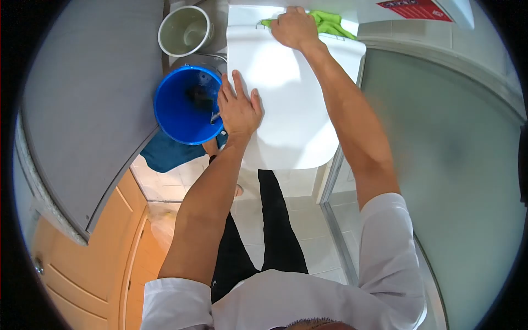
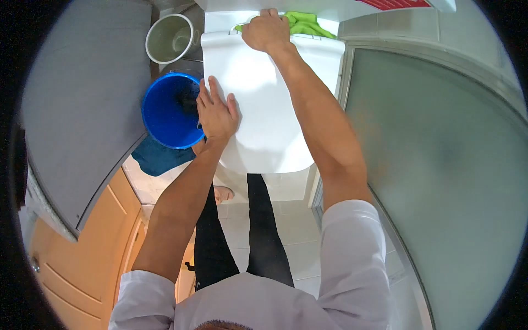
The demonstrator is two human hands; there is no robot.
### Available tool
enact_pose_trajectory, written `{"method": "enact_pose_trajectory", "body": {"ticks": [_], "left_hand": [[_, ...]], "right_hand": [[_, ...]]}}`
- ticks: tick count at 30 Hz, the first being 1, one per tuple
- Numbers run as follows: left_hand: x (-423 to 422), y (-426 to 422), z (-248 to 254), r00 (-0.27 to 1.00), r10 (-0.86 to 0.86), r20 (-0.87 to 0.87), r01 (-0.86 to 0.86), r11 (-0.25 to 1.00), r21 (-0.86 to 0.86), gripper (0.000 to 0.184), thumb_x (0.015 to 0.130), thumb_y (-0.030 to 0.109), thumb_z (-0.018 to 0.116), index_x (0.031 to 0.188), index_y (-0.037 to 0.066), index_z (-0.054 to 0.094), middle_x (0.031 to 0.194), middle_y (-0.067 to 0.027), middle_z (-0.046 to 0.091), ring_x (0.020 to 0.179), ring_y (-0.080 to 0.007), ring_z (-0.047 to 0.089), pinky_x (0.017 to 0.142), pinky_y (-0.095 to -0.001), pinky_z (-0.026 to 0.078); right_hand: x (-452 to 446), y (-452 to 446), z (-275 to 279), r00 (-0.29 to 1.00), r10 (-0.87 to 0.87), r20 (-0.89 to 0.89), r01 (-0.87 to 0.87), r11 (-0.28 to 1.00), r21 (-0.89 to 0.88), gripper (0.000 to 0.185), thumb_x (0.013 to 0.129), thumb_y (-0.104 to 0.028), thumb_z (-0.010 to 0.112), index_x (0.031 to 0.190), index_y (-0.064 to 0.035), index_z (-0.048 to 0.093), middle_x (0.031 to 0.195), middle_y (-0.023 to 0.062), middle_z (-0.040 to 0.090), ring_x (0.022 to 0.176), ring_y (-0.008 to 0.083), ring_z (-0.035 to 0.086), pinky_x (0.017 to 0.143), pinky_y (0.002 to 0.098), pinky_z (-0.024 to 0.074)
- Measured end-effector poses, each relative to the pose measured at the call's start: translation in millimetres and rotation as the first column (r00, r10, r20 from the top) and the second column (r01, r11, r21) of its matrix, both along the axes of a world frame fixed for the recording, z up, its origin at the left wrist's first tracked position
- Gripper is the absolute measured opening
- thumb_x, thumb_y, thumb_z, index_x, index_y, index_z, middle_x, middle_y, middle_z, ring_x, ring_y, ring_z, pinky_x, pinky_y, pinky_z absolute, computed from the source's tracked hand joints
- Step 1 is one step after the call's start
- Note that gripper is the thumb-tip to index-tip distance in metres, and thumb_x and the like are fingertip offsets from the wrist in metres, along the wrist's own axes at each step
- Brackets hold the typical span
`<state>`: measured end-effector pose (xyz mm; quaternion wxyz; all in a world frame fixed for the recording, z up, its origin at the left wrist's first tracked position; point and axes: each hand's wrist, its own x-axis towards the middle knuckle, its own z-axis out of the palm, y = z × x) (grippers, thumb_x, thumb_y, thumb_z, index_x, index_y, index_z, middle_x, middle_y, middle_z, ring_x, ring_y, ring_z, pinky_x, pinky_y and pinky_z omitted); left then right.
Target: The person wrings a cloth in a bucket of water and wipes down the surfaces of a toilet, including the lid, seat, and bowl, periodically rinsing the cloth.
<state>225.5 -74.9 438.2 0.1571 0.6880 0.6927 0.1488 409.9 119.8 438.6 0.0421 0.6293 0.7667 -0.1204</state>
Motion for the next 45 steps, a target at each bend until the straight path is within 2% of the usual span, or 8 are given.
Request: {"method": "enact_pose_trajectory", "body": {"ticks": [2, 4, 12, 22, 32, 36, 42, 45], "left_hand": [[1, -1, -1, 1.0, -0.005, -0.005, 0.005, 1.0, -0.008, 0.072, 0.099, 0.034, 0.058, 0.159, 0.004, 0.032, 0.155, -0.0323, 0.035, 0.131, -0.0505, 0.045, 0.111, -0.057, 0.038], [3, 0, -2, 1.0, 0.011, 0.004, -0.011, 1.0, -0.011, 0.072, 0.098, 0.033, 0.058, 0.159, 0.003, 0.033, 0.155, -0.0326, 0.035, 0.13, -0.0505, 0.045, 0.111, -0.0568, 0.039], [-1, 4, 4, 1.0, -0.005, 0.019, 0.006, 0.998, -0.057, 0.073, 0.097, 0.034, 0.06, 0.158, 0.003, 0.034, 0.155, -0.0323, 0.035, 0.125, -0.0496, 0.048, 0.108, -0.0549, 0.042], [-2, 3, -4, 0.998, 0.008, 0.062, -0.005, 0.999, -0.038, 0.075, 0.097, 0.036, 0.061, 0.159, 0.005, 0.034, 0.154, -0.0312, 0.036, 0.124, -0.0492, 0.048, 0.106, -0.0553, 0.044], [3, 0, -1, 1.0, 0.015, 0.0, -0.015, 0.998, -0.063, 0.077, 0.096, 0.037, 0.062, 0.16, 0.006, 0.033, 0.154, -0.0313, 0.036, 0.121, -0.0482, 0.05, 0.103, -0.0537, 0.046], [-3, 1, -1, 1.0, 0.013, 0.005, -0.013, 0.999, -0.03, 0.078, 0.096, 0.037, 0.061, 0.16, 0.007, 0.031, 0.153, -0.032, 0.036, 0.119, -0.0498, 0.05, 0.103, -0.0547, 0.046], [1, -1, -2, 1.0, 0.023, -0.011, -0.023, 0.999, -0.04, 0.077, 0.096, 0.038, 0.061, 0.159, 0.007, 0.033, 0.153, -0.0322, 0.036, 0.12, -0.0504, 0.05, 0.101, -0.0549, 0.047], [1, 0, -4, 1.0, 0.024, -0.011, -0.024, 0.999, -0.035, 0.077, 0.095, 0.039, 0.061, 0.159, 0.006, 0.033, 0.153, -0.032, 0.037, 0.121, -0.0502, 0.049, 0.102, -0.0549, 0.046]], "right_hand": [[20, 9, -15, 0.996, 0.018, -0.084, -0.025, 0.997, -0.073, 0.045, 0.098, -0.037, 0.053, 0.096, -0.0004, 0.078, 0.113, 0.0247, 0.072, 0.116, 0.0397, 0.064, 0.096, 0.0538, 0.0518], [42, 7, 18, 0.902, 0.254, 0.35, -0.186, 0.958, -0.217, 0.03, 0.098, -0.032, 0.058, 0.118, -0.0187, 0.077, 0.121, 0.0069, 0.073, 0.12, 0.0309, 0.061, 0.102, 0.0456, 0.0477], [16, 20, 18, 0.979, -0.19, -0.079, 0.187, 0.982, -0.04, 0.021, 0.089, -0.022, 0.062, 0.096, -0.0132, 0.08, 0.096, 0.0151, 0.076, 0.092, 0.0384, 0.073, 0.081, 0.0496, 0.0585], [41, 35, 14, 0.953, 0.275, 0.126, -0.276, 0.961, -0.01, 0.014, 0.089, -0.013, 0.063, 0.09, -0.011, 0.077, 0.088, 0.0151, 0.074, 0.084, 0.0371, 0.072, 0.078, 0.0508, 0.0581], [24, 25, 15, 0.98, 0.054, -0.194, -0.043, 0.997, 0.064, 0.009, 0.086, -0.017, 0.07, 0.087, -0.0102, 0.075, 0.09, 0.0151, 0.074, 0.086, 0.0373, 0.07, 0.075, 0.0492, 0.0549], [2, 22, 21, 0.968, -0.169, -0.185, 0.145, 0.98, -0.136, 0.036, 0.095, -0.031, 0.059, 0.093, -0.0007, 0.078, 0.101, 0.0192, 0.076, 0.099, 0.0363, 0.072, 0.085, 0.0501, 0.0574], [72, 17, 22, 0.952, 0.247, 0.181, -0.265, 0.961, 0.082, 0.03, 0.091, -0.035, 0.068, 0.085, -0.0062, 0.077, 0.087, 0.0175, 0.076, 0.083, 0.0342, 0.074, 0.077, 0.0482, 0.059], [58, 15, 17, 0.975, 0.179, 0.135, -0.182, 0.983, 0.011, 0.028, 0.091, -0.036, 0.071, 0.089, -0.0081, 0.077, 0.089, 0.0154, 0.075, 0.085, 0.0347, 0.073, 0.076, 0.048, 0.0577]]}}
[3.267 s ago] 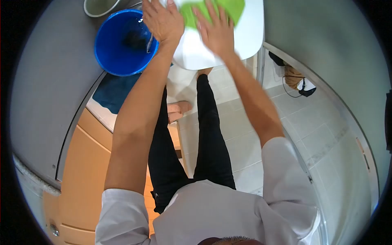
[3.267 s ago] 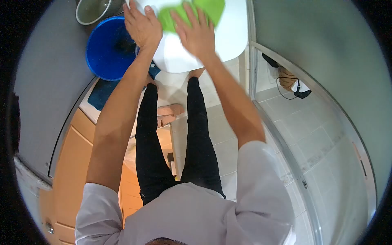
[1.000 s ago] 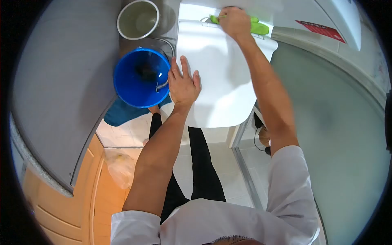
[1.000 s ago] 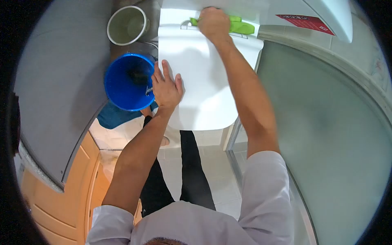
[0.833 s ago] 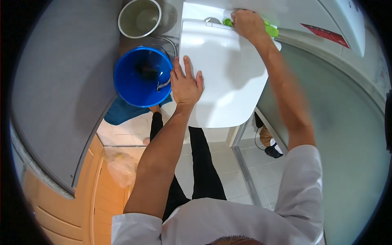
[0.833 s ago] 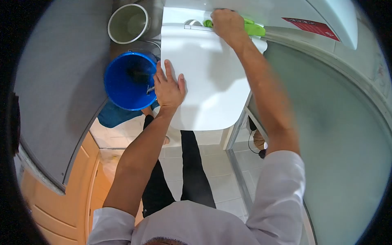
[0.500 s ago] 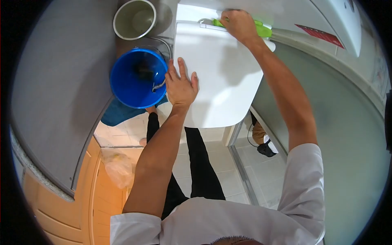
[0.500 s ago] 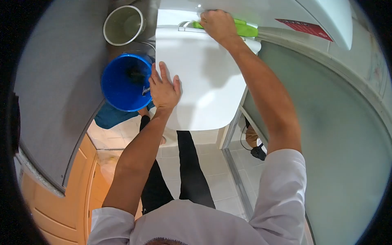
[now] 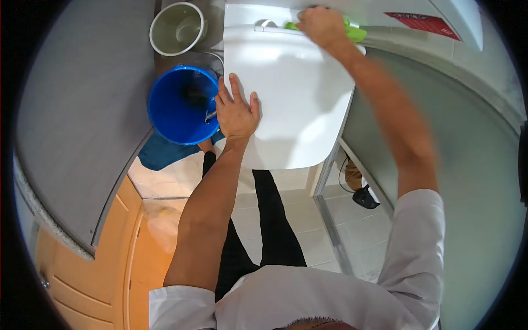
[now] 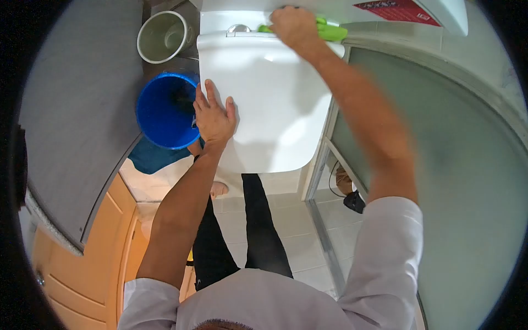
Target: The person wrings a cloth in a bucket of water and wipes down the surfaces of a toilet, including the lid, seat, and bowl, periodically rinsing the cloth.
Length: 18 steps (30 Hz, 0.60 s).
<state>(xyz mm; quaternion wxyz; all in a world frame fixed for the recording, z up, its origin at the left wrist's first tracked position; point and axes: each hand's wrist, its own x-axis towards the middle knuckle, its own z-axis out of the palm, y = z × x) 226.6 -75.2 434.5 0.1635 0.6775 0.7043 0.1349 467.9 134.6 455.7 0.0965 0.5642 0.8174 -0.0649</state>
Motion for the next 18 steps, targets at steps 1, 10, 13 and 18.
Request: {"method": "enact_pose_trajectory", "body": {"ticks": [1, 10, 13, 18], "left_hand": [[2, 2, 1, 1.0, 0.01, 0.006, -0.01, 1.0, 0.008, 0.077, 0.095, 0.039, 0.061, 0.159, 0.006, 0.033, 0.153, -0.032, 0.037, 0.121, -0.0502, 0.049, 0.102, -0.0549, 0.046], [0, -1, 2, 1.0, -0.006, 0.003, 0.006, 1.0, 0.002, 0.077, 0.095, 0.038, 0.061, 0.159, 0.006, 0.033, 0.153, -0.0319, 0.037, 0.122, -0.0498, 0.049, 0.104, -0.0541, 0.045], [-1, 2, 3, 1.0, 0.02, 0.007, -0.02, 0.999, -0.043, 0.078, 0.095, 0.038, 0.062, 0.16, 0.007, 0.032, 0.153, -0.0315, 0.037, 0.123, -0.05, 0.048, 0.104, -0.0547, 0.045], [-1, 3, 6, 1.0, 0.014, 0.02, -0.012, 0.997, -0.081, 0.077, 0.096, 0.039, 0.061, 0.16, 0.006, 0.032, 0.152, -0.0322, 0.036, 0.121, -0.0503, 0.048, 0.102, -0.0549, 0.047]], "right_hand": [[-13, 3, 5, 0.996, -0.047, -0.073, 0.047, 0.999, -0.003, 0.026, 0.092, -0.037, 0.073, 0.091, -0.0113, 0.077, 0.092, 0.0114, 0.075, 0.092, 0.0333, 0.073, 0.079, 0.0471, 0.0569], [-58, -1, 5, 0.908, -0.235, -0.347, 0.26, 0.965, 0.025, 0.029, 0.092, -0.031, 0.067, 0.092, -0.0033, 0.076, 0.086, 0.0234, 0.072, 0.078, 0.0399, 0.071, 0.072, 0.0494, 0.0573], [-64, -23, 24, 0.879, -0.05, -0.474, 0.212, 0.931, 0.297, 0.029, 0.093, -0.03, 0.065, 0.095, -0.0034, 0.075, 0.092, 0.0232, 0.072, 0.085, 0.0399, 0.071, 0.077, 0.0486, 0.0569], [-49, -28, 4, 0.892, -0.022, -0.452, 0.125, 0.972, 0.199, 0.026, 0.094, -0.013, 0.062, 0.116, -0.0108, 0.078, 0.107, 0.0047, 0.065, 0.101, 0.0338, 0.056, 0.093, 0.0437, 0.0489]]}}
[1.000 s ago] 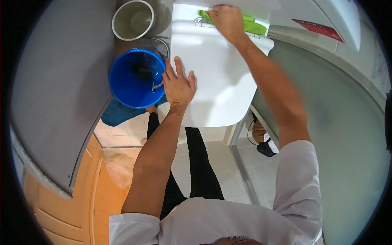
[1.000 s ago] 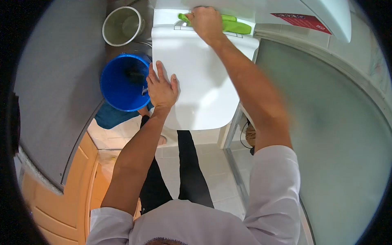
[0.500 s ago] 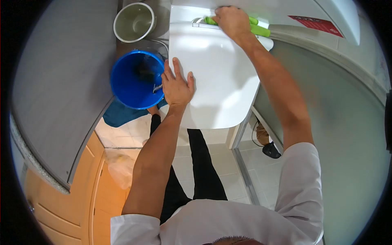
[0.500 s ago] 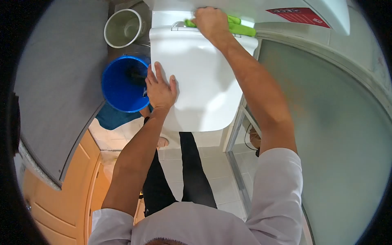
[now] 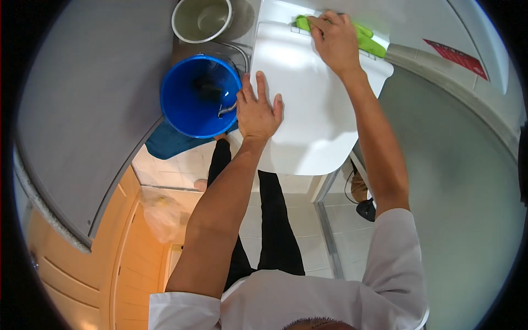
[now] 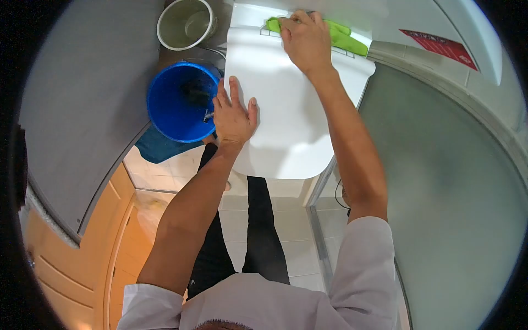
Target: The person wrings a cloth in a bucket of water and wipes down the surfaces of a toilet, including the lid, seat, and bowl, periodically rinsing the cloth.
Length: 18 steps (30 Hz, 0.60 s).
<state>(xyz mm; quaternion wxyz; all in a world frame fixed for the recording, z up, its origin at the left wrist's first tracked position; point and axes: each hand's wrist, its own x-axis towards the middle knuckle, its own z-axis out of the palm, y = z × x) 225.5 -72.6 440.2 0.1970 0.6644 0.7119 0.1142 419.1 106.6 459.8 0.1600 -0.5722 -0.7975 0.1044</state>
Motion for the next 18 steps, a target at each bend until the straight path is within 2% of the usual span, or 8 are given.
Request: {"method": "enact_pose_trajectory", "body": {"ticks": [1, 4, 7, 9, 13, 15, 16, 18], "left_hand": [[0, -1, 1, 1.0, -0.028, -0.015, 0.028, 1.0, -0.007, 0.077, 0.096, 0.037, 0.061, 0.159, 0.004, 0.031, 0.152, -0.0331, 0.036, 0.118, -0.0507, 0.049, 0.098, -0.0547, 0.05], [-3, 1, -2, 0.999, -0.041, 0.016, 0.04, 0.999, 0.036, 0.078, 0.097, 0.037, 0.061, 0.161, 0.005, 0.029, 0.153, -0.0332, 0.034, 0.121, -0.0511, 0.048, 0.099, -0.0553, 0.049], [-2, 2, -1, 0.999, -0.036, 0.028, 0.036, 0.999, 0.019, 0.079, 0.097, 0.038, 0.06, 0.161, 0.006, 0.028, 0.153, -0.0335, 0.033, 0.124, -0.0516, 0.047, 0.102, -0.0558, 0.047], [-1, 1, 0, 0.999, -0.038, 0.035, 0.038, 0.999, 0.007, 0.079, 0.097, 0.038, 0.06, 0.162, 0.006, 0.028, 0.153, -0.0336, 0.033, 0.125, -0.0518, 0.046, 0.104, -0.056, 0.046], [-3, 2, 1, 0.997, -0.023, 0.077, 0.025, 0.999, -0.025, 0.077, 0.097, 0.038, 0.06, 0.16, 0.005, 0.031, 0.152, -0.0334, 0.035, 0.128, -0.0523, 0.045, 0.107, -0.0563, 0.044], [-4, 2, 1, 0.997, -0.011, 0.082, 0.014, 0.999, -0.029, 0.076, 0.097, 0.037, 0.061, 0.16, 0.005, 0.031, 0.151, -0.0333, 0.036, 0.128, -0.0523, 0.045, 0.107, -0.0564, 0.044], [-3, 2, 0, 0.996, -0.013, 0.089, 0.015, 1.0, -0.022, 0.076, 0.097, 0.037, 0.061, 0.16, 0.005, 0.032, 0.151, -0.0331, 0.036, 0.128, -0.0521, 0.045, 0.106, -0.0564, 0.044], [-4, 2, -3, 0.995, -0.019, 0.095, 0.021, 1.0, -0.022, 0.076, 0.097, 0.037, 0.061, 0.16, 0.005, 0.033, 0.151, -0.033, 0.036, 0.127, -0.0519, 0.045, 0.106, -0.0564, 0.044]], "right_hand": [[1, 3, -5, 1.0, 0.007, 0.008, -0.007, 1.0, -0.002, 0.026, 0.094, -0.013, 0.062, 0.116, -0.0108, 0.078, 0.107, 0.0047, 0.065, 0.101, 0.0338, 0.056, 0.093, 0.0437, 0.0489], [-1, 12, -5, 0.996, 0.068, -0.055, -0.077, 0.98, -0.182, 0.029, 0.094, -0.017, 0.064, 0.12, -0.012, 0.075, 0.111, 0.0058, 0.066, 0.104, 0.0333, 0.059, 0.093, 0.0465, 0.0524], [-5, 24, 8, 0.991, 0.127, 0.035, -0.115, 0.965, -0.237, 0.033, 0.094, -0.012, 0.06, 0.125, -0.01, 0.073, 0.111, 0.0072, 0.064, 0.106, 0.0317, 0.06, 0.094, 0.0455, 0.0539], [-7, 33, 13, 0.941, 0.273, 0.199, -0.205, 0.929, -0.307, 0.034, 0.093, -0.008, 0.059, 0.124, -0.0098, 0.073, 0.114, 0.0069, 0.064, 0.11, 0.0294, 0.061, 0.096, 0.043, 0.0551], [-6, 32, 27, 0.895, 0.339, 0.289, -0.27, 0.929, -0.253, 0.034, 0.092, -0.006, 0.06, 0.123, -0.0103, 0.073, 0.119, 0.0065, 0.063, 0.114, 0.0278, 0.062, 0.097, 0.0397, 0.0553], [-7, 20, 43, 0.884, 0.337, 0.325, -0.346, 0.938, -0.03, 0.036, 0.091, -0.008, 0.061, 0.124, -0.0122, 0.073, 0.123, 0.0066, 0.063, 0.116, 0.028, 0.061, 0.098, 0.0404, 0.0548], [-8, 19, 47, 0.88, 0.346, 0.325, -0.355, 0.934, -0.033, 0.036, 0.091, -0.008, 0.061, 0.124, -0.0122, 0.073, 0.123, 0.0066, 0.063, 0.116, 0.028, 0.061, 0.098, 0.0404, 0.0548], [-9, 16, 50, 0.737, 0.279, 0.616, -0.287, 0.954, -0.089, 0.036, 0.092, -0.009, 0.06, 0.126, -0.0153, 0.073, 0.122, 0.0075, 0.064, 0.118, 0.0284, 0.059, 0.097, 0.042, 0.0549]]}}
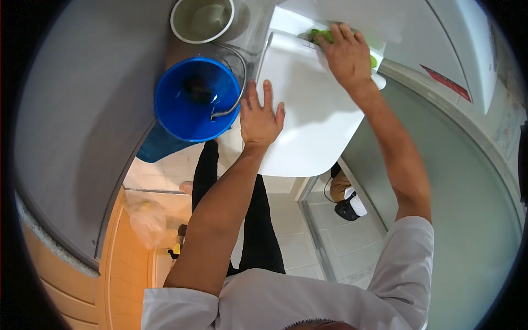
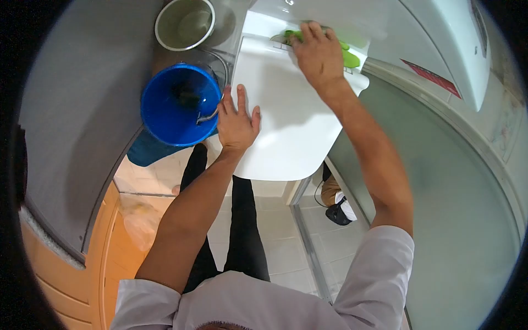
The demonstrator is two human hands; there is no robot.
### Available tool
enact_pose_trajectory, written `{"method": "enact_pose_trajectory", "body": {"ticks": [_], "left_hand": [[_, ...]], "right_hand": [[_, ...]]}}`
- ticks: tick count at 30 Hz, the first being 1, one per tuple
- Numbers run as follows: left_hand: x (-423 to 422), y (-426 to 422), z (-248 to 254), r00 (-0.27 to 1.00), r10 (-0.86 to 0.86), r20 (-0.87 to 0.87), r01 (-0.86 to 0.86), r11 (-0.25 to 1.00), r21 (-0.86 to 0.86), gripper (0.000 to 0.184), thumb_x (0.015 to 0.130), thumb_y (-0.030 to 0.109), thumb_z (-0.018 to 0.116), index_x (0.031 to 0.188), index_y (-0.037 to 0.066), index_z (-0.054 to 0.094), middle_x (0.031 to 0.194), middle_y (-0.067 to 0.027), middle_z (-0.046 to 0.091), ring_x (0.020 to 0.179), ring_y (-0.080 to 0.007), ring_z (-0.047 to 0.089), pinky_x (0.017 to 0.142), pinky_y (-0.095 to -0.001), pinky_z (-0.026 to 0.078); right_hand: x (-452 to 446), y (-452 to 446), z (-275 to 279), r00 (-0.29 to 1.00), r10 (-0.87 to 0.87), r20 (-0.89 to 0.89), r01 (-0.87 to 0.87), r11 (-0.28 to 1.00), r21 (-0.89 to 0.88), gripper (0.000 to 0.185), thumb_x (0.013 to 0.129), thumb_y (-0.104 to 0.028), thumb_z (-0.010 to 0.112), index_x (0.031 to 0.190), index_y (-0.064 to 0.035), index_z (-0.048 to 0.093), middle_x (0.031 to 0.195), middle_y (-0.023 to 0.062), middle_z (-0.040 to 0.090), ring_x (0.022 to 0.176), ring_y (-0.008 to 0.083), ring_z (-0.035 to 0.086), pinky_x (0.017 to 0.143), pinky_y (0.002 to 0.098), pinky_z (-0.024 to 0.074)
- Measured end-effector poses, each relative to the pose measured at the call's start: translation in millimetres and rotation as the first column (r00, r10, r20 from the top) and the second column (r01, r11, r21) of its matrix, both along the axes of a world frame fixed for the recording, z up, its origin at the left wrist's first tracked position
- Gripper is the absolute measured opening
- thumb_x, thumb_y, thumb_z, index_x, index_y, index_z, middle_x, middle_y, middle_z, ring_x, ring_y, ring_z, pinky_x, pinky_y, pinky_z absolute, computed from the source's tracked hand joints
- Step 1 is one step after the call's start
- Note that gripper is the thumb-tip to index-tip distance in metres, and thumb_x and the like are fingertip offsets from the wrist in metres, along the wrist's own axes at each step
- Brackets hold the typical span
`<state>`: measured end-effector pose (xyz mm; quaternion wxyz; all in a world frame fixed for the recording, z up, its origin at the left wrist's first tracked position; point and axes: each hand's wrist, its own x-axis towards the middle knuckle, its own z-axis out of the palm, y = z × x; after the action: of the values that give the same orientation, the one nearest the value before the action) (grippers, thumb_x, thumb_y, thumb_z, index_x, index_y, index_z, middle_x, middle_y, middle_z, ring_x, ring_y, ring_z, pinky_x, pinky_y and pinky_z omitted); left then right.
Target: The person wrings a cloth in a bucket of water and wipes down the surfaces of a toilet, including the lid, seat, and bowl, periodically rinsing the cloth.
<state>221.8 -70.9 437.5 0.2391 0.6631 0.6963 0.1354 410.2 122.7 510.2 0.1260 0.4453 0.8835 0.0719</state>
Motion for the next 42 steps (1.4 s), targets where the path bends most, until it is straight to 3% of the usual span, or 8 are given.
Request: {"method": "enact_pose_trajectory", "body": {"ticks": [3, 11, 13, 16, 19, 27, 35, 42], "left_hand": [[-2, -2, 1, 0.999, 0.0, -0.048, 0.001, 1.0, 0.014, 0.071, 0.097, 0.039, 0.062, 0.157, 0.009, 0.041, 0.153, -0.0306, 0.038, 0.118, -0.0471, 0.051, 0.101, -0.0529, 0.048], [-2, -1, -1, 0.999, -0.002, 0.043, 0.002, 1.0, -0.014, 0.07, 0.097, 0.039, 0.062, 0.157, 0.009, 0.041, 0.155, -0.0311, 0.037, 0.122, -0.0474, 0.05, 0.102, -0.0524, 0.048], [-5, 2, -2, 0.999, -0.009, 0.042, 0.009, 1.0, 0.004, 0.071, 0.097, 0.038, 0.063, 0.157, 0.007, 0.04, 0.153, -0.0318, 0.037, 0.122, -0.0479, 0.049, 0.101, -0.0525, 0.049], [-7, -2, 1, 0.998, -0.038, 0.046, 0.038, 0.999, 0.001, 0.072, 0.096, 0.037, 0.064, 0.156, 0.005, 0.04, 0.152, -0.0325, 0.037, 0.121, -0.0478, 0.049, 0.1, -0.0521, 0.049], [-6, 2, 0, 0.999, -0.028, 0.04, 0.027, 1.0, 0.005, 0.07, 0.096, 0.037, 0.064, 0.155, 0.006, 0.042, 0.152, -0.032, 0.038, 0.121, -0.0469, 0.049, 0.1, -0.0514, 0.05], [-5, 0, 1, 0.999, -0.005, 0.045, 0.004, 1.0, 0.018, 0.07, 0.096, 0.037, 0.064, 0.155, 0.007, 0.044, 0.153, -0.0302, 0.039, 0.121, -0.0464, 0.05, 0.101, -0.0516, 0.049], [-6, 0, 0, 0.999, 0.034, 0.029, -0.034, 0.999, -0.003, 0.069, 0.094, 0.038, 0.065, 0.155, 0.01, 0.045, 0.155, -0.0275, 0.038, 0.124, -0.0459, 0.05, 0.102, -0.0524, 0.049], [1, 1, 3, 0.998, 0.052, -0.024, -0.052, 0.999, -0.002, 0.071, 0.093, 0.035, 0.065, 0.156, 0.01, 0.043, 0.152, -0.0258, 0.039, 0.124, -0.047, 0.049, 0.103, -0.0538, 0.048]], "right_hand": [[-3, 4, -3, 0.935, -0.322, -0.15, 0.251, 0.898, -0.363, 0.036, 0.094, -0.011, 0.06, 0.127, -0.0168, 0.073, 0.121, 0.009, 0.063, 0.12, 0.0292, 0.057, 0.097, 0.0439, 0.0547], [-21, 4, -35, 0.787, -0.515, -0.339, 0.467, 0.857, -0.217, 0.031, 0.094, -0.008, 0.06, 0.121, -0.0104, 0.075, 0.113, 0.0117, 0.069, 0.106, 0.0307, 0.066, 0.089, 0.0429, 0.0571], [-36, 6, -22, 0.509, -0.584, -0.632, 0.311, 0.81, -0.497, 0.029, 0.092, -0.007, 0.062, 0.117, -0.0086, 0.076, 0.11, 0.0128, 0.069, 0.106, 0.0313, 0.063, 0.09, 0.0428, 0.0543], [-28, 6, -31, 0.833, -0.227, -0.504, 0.108, 0.961, -0.253, 0.031, 0.091, -0.006, 0.062, 0.118, -0.0104, 0.077, 0.109, 0.0126, 0.068, 0.105, 0.0316, 0.059, 0.092, 0.043, 0.0504], [-27, 0, -19, 0.901, -0.299, -0.315, 0.222, 0.94, -0.258, 0.033, 0.09, -0.005, 0.061, 0.118, -0.0121, 0.077, 0.11, 0.0113, 0.068, 0.104, 0.0317, 0.056, 0.094, 0.044, 0.0483], [-26, 24, -31, 0.905, -0.288, -0.314, 0.086, 0.846, -0.526, 0.038, 0.089, -0.002, 0.057, 0.117, -0.016, 0.079, 0.113, 0.0078, 0.067, 0.121, 0.0309, 0.057, 0.102, 0.043, 0.0511], [3, -2, -50, 0.699, -0.528, -0.483, 0.448, 0.849, -0.28, 0.035, 0.088, 0.002, 0.053, 0.108, -0.0085, 0.079, 0.094, 0.0136, 0.068, 0.084, 0.0381, 0.067, 0.08, 0.045, 0.0546], [-31, 16, -54, 0.775, -0.27, -0.572, 0.086, 0.941, -0.328, 0.036, 0.087, 0.001, 0.055, 0.11, -0.012, 0.079, 0.1, 0.0135, 0.068, 0.097, 0.035, 0.063, 0.087, 0.0441, 0.0516]]}}
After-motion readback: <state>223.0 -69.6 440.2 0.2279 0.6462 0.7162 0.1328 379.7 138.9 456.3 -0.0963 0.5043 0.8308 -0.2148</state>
